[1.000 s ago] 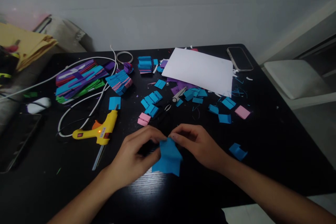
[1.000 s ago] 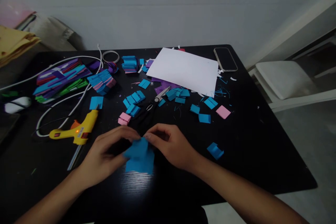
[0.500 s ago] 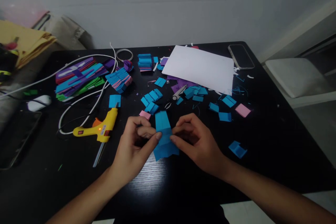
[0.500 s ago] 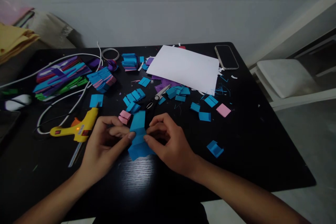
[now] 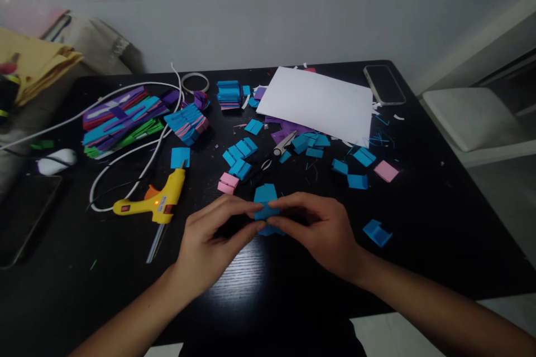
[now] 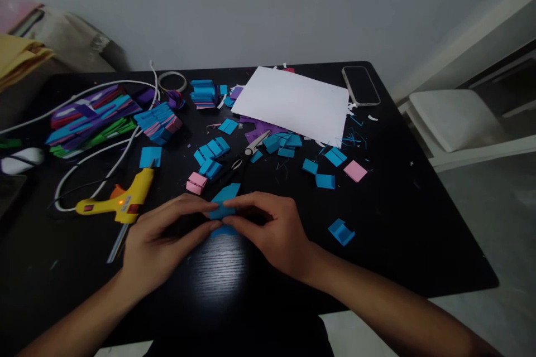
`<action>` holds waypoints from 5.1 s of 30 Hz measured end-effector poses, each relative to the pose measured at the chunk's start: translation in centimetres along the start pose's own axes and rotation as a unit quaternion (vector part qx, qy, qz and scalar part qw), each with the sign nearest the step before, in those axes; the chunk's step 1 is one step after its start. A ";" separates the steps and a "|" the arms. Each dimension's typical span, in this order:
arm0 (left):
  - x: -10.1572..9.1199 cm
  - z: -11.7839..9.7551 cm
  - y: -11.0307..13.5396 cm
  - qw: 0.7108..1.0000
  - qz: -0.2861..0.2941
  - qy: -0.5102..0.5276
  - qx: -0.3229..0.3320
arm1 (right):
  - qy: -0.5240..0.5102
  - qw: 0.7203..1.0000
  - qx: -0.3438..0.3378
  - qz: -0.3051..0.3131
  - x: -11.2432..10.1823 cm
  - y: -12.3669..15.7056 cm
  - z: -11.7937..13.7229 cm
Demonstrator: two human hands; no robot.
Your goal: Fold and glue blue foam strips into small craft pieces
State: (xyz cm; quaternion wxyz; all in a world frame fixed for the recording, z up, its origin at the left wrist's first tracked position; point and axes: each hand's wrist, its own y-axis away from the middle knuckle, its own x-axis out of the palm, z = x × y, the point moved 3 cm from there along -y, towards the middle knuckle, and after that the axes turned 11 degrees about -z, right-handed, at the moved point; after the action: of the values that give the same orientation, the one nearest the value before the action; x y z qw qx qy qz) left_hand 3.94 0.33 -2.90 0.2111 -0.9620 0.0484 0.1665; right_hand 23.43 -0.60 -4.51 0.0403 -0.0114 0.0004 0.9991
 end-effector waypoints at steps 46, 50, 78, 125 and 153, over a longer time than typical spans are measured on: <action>-0.1 -0.6 -0.1 0.988 0.025 -0.039 0.144 | 0.055 0.996 -0.075 -0.017 -0.1 0.1 1.2; -0.7 -0.8 -0.3 0.981 -0.019 -0.107 0.164 | 0.057 0.996 -0.069 0.001 -0.2 -0.1 0.9; 0.3 -0.1 -0.4 0.997 0.011 -0.032 -0.073 | 0.015 0.997 0.058 0.044 0.3 -0.3 0.4; 1.1 0.9 0.1 0.979 0.049 0.028 -0.196 | 0.035 0.991 0.087 0.095 0.4 -0.3 -0.6; -0.2 0.9 -0.3 0.996 0.026 -0.012 -0.089 | -0.027 0.995 0.079 0.059 0.2 -0.4 -0.4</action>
State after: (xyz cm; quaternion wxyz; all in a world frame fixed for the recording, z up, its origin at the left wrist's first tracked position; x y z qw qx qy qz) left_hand 3.57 1.04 -3.51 0.1213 -0.9732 0.0555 0.1873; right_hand 23.24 -0.17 -4.93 -0.0182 0.0191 0.0792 0.9965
